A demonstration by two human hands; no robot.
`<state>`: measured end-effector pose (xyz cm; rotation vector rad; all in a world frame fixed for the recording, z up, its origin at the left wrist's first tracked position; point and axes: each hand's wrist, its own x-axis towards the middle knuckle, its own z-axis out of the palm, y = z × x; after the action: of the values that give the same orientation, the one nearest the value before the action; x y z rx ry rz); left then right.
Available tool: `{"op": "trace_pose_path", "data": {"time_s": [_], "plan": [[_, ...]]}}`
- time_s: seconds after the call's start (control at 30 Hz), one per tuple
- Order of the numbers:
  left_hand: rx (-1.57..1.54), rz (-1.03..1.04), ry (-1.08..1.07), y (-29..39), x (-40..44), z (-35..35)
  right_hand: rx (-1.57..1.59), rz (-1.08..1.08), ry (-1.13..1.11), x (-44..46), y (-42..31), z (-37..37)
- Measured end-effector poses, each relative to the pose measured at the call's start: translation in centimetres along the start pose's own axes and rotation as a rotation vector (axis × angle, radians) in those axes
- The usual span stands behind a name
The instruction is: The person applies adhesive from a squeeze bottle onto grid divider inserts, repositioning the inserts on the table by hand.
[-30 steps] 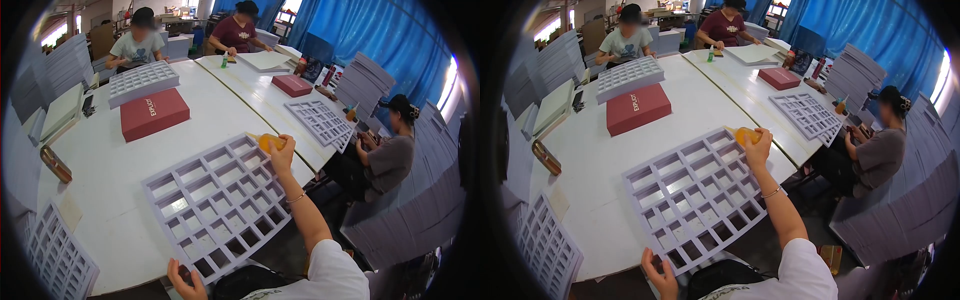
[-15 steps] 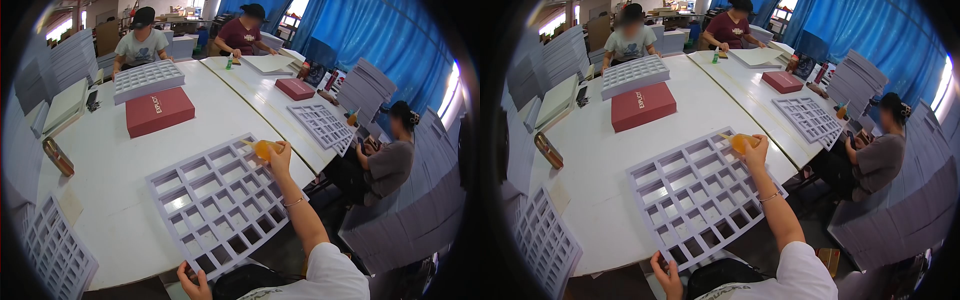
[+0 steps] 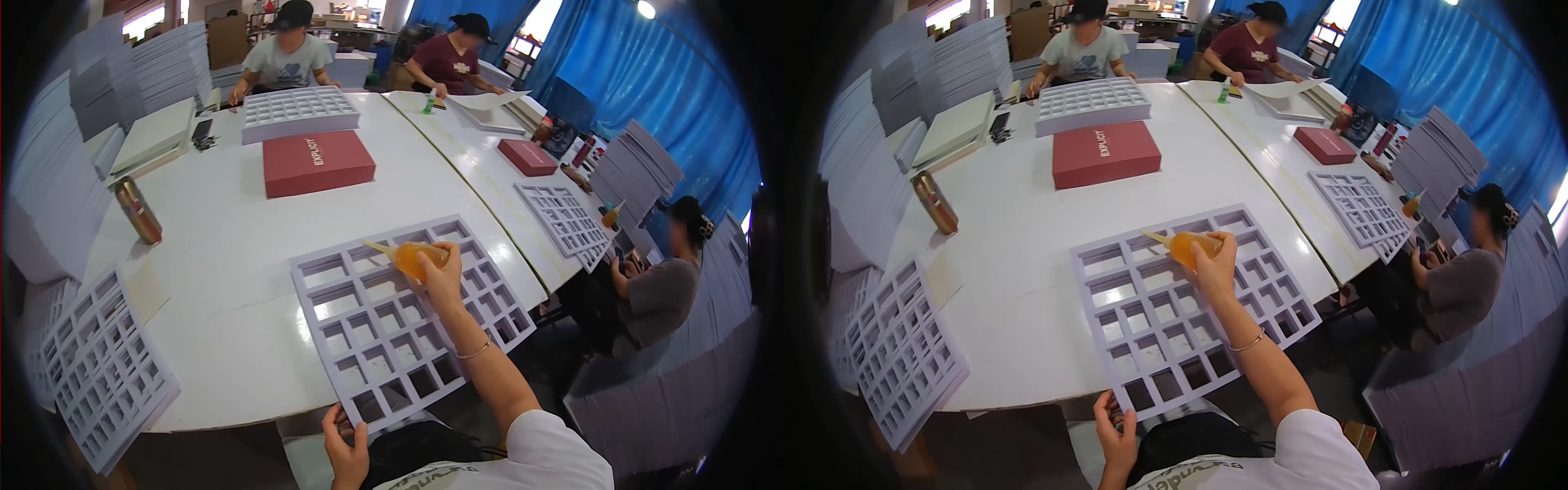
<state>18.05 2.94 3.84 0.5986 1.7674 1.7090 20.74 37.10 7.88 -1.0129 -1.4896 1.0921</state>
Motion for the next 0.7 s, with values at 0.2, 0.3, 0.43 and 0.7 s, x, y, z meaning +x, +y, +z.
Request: {"op": "trace_pose_path", "data": {"time_s": [0.2, 0.3, 0.43, 0.7], "plan": [[0.018, 0.060, -0.002, -1.5, -0.5, -0.2, -0.049, -0.067, -0.093, -3.1, -1.7, 4.8], [0.019, 0.076, -0.029, -1.5, -0.9, -0.6, -0.030, -0.081, -0.142, -4.4, -1.8, 7.0], [-0.007, 0.049, -0.069, -1.7, -1.3, -0.9, 0.231, 0.112, -0.246, -5.8, -2.5, 9.3], [-0.484, -0.143, -0.061, -1.3, -0.1, 0.4, 0.611, 0.422, -0.234, -3.0, -6.0, -1.0]]}}
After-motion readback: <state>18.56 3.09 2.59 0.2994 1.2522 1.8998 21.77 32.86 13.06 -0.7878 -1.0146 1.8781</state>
